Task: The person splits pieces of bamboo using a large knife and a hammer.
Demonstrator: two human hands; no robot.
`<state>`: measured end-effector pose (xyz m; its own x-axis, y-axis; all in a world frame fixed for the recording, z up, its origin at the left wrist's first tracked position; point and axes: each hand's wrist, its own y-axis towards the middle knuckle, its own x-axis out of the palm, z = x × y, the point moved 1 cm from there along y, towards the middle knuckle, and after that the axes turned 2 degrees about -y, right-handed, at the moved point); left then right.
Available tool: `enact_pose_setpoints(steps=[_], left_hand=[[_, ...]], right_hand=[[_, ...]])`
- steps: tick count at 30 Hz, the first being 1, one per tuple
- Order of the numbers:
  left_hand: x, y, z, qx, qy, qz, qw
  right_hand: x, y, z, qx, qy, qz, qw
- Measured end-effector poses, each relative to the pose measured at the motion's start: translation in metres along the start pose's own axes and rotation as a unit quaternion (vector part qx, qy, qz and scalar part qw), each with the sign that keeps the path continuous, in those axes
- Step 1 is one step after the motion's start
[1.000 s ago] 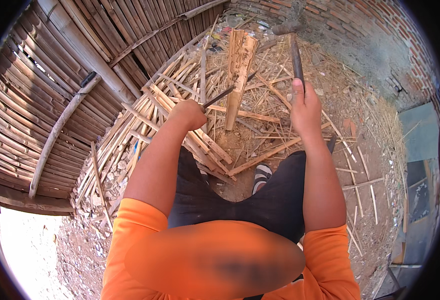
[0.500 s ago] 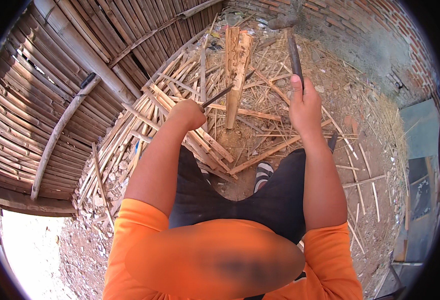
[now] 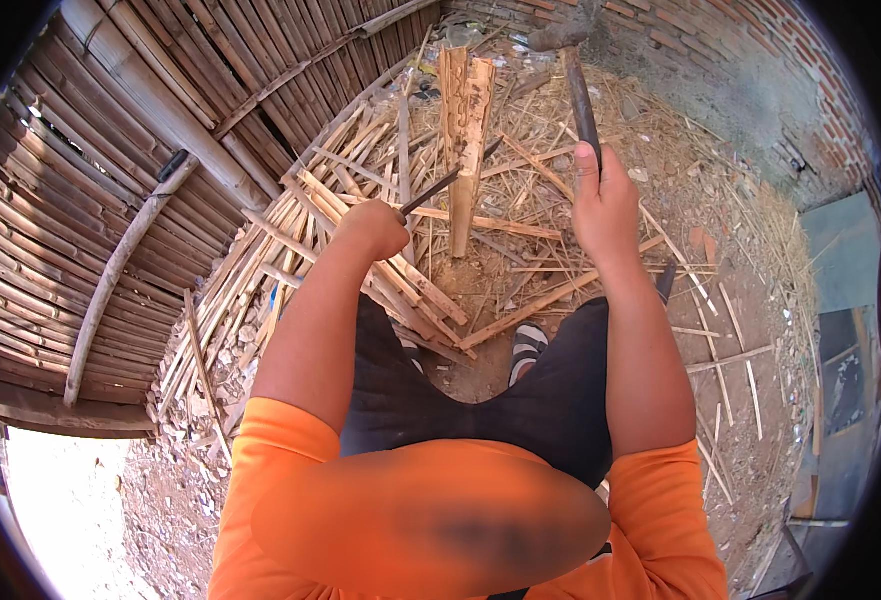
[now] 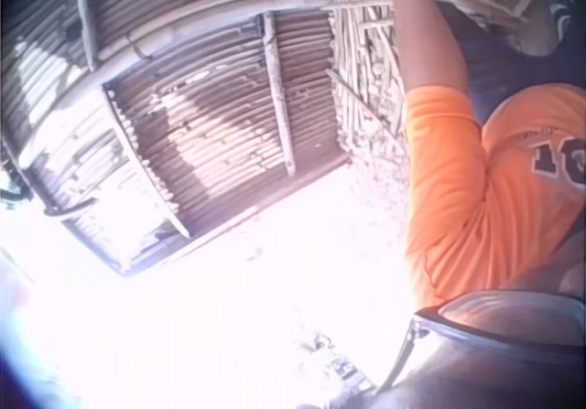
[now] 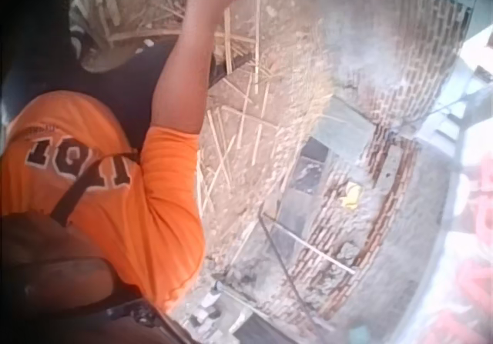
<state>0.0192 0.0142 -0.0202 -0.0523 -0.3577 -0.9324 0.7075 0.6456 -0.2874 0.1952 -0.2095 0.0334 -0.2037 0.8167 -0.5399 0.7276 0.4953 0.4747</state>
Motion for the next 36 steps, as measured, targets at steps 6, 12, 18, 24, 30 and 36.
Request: enact_pose_setpoints(steps=[6,12,18,24,30,36], left_hand=[[-0.002,0.004,0.008,0.017,0.047,-0.023,0.998],[0.005,0.008,-0.002,-0.003,0.052,-0.023,0.998],[0.004,0.010,-0.007,0.020,0.078,-0.016,0.997],[0.000,0.003,0.001,-0.005,0.006,0.010,1.000],[-0.004,0.001,0.004,-0.018,0.052,-0.040,0.998],[0.006,0.017,-0.003,0.017,0.032,0.007,0.999]], right_hand=[[0.056,-0.013,0.066,0.041,-0.169,-0.163,0.971],[0.026,-0.002,0.029,0.081,-0.041,-0.084,0.992],[0.017,0.003,-0.002,0.039,0.045,-0.009,0.998],[0.064,-0.017,0.057,0.112,-0.111,-0.179,0.971],[0.019,0.001,0.008,0.054,0.003,-0.045,0.997],[0.057,-0.019,0.057,0.096,-0.150,-0.213,0.961]])
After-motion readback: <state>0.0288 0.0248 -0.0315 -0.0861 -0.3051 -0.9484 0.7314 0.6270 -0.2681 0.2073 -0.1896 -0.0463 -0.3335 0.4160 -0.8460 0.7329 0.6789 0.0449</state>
